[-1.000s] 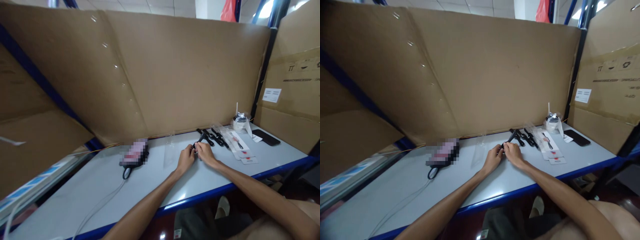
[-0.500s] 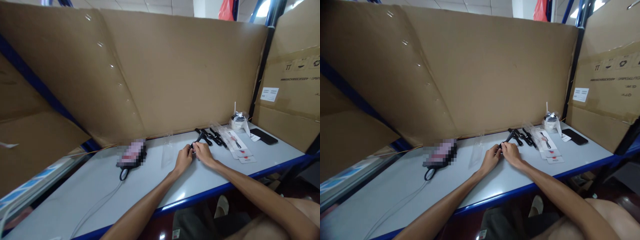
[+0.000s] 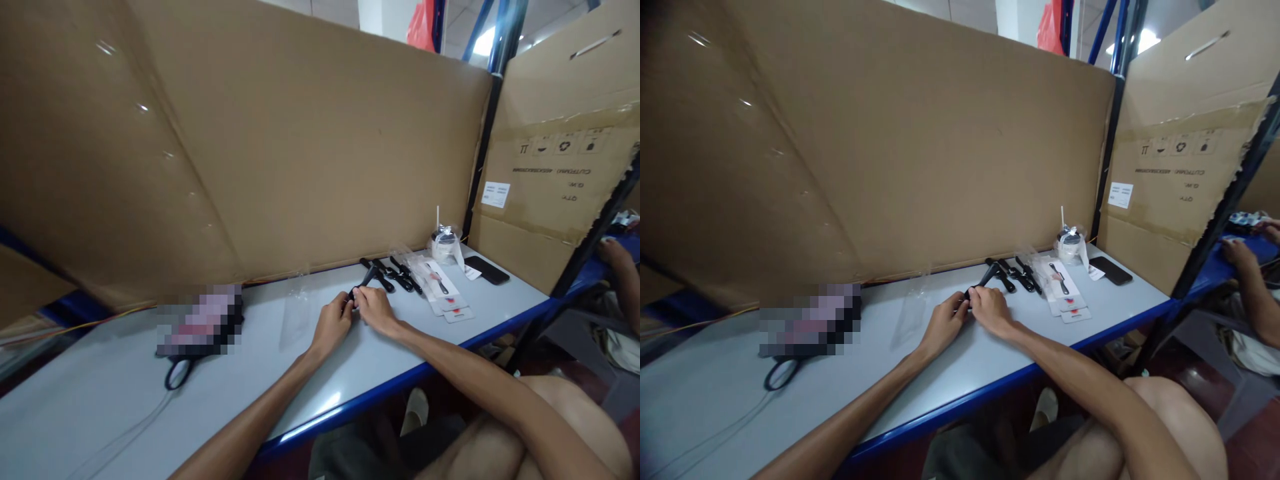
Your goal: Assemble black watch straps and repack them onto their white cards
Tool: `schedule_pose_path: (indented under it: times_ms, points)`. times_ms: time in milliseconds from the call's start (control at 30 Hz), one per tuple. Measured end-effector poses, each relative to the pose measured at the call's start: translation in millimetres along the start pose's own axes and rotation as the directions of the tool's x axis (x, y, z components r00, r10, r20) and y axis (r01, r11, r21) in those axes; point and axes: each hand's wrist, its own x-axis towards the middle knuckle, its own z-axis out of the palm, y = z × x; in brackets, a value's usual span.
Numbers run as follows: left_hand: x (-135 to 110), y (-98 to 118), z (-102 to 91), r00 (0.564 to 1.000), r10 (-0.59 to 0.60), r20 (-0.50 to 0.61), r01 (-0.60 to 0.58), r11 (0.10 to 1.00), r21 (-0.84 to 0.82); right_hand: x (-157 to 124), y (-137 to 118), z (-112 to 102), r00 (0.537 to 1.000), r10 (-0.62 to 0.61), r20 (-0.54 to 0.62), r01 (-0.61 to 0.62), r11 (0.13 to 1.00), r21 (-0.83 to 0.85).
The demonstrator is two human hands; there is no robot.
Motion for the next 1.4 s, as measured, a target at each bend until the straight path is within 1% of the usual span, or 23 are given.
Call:
schedule_pose_path:
  times_ms: [200,400,667,833,900,967,1033,1067,1133,1167,1200,1233,1333,1400]
  points:
    - [0,1,-1.0,1.0,-0.001,0.008,0.001,1.0,0.03,2,4,3,1.0,-0.025,-0.012,0.025,1.0,-0.003]
    - [0,2,-0.1,1.0,0.003,0.002,-0.003,1.0,0.005,3,7,6,0.999,-0.032,-0.009,0.032,0.999,0.015]
    - [0,3,-1.1,1.0,-0.003,0.004,0.003,1.0,0.011,4,7,6,0.999,-0.036,-0.011,0.035,0.999,-0.023]
    - [-1,5,-1.4,1.0,-0.015,-0.018,0.014,0.999,-0.041,2,5,5,1.0,-0.024,-0.017,0.024,1.0,0.001]
    - [0,4,-1.1,0.998,-0.066,-0.007,0.065,0.99,-0.121,1,3,5,0.999,-0.028,-0.025,0.028,0.999,0.028]
    - [2,2,-0.7,0.983,-0.174,0.062,0.185,0.945,-0.271,2,4,3,0.999,-0.028,-0.028,0.03,0.996,0.08]
    - [4,1,-0.9,0.952,-0.278,0.13,0.306,0.857,-0.415,6,6,-2,0.999,-0.021,-0.047,0.027,0.99,0.136]
    - [6,0,-1.3,0.94,-0.312,0.14,0.34,0.818,-0.463,9,9,-5,0.997,-0.006,-0.072,0.018,0.987,0.157]
    - [8,0,-2.8,0.927,-0.354,0.121,0.364,0.778,-0.513,16,14,-13,0.988,0.051,-0.146,-0.025,0.984,0.179]
    - [8,1,-3.6,0.924,-0.367,0.111,0.368,0.768,-0.524,18,16,-17,0.981,0.085,-0.177,-0.052,0.981,0.186]
    - [8,2,-4.4,0.921,-0.372,0.112,0.372,0.759,-0.535,20,17,-19,0.976,0.115,-0.183,-0.079,0.977,0.197]
    - [7,3,-4.9,0.921,-0.37,0.125,0.375,0.748,-0.548,21,17,-21,0.979,0.136,-0.155,-0.102,0.972,0.211]
    - [2,10,-5.0,0.926,-0.321,0.197,0.373,0.71,-0.597,18,13,-18,0.987,0.159,-0.005,-0.153,0.956,0.252]
    - [-2,16,-4.2,0.928,-0.284,0.241,0.372,0.682,-0.63,15,9,-14,0.98,0.201,0.018,-0.198,0.945,0.261]
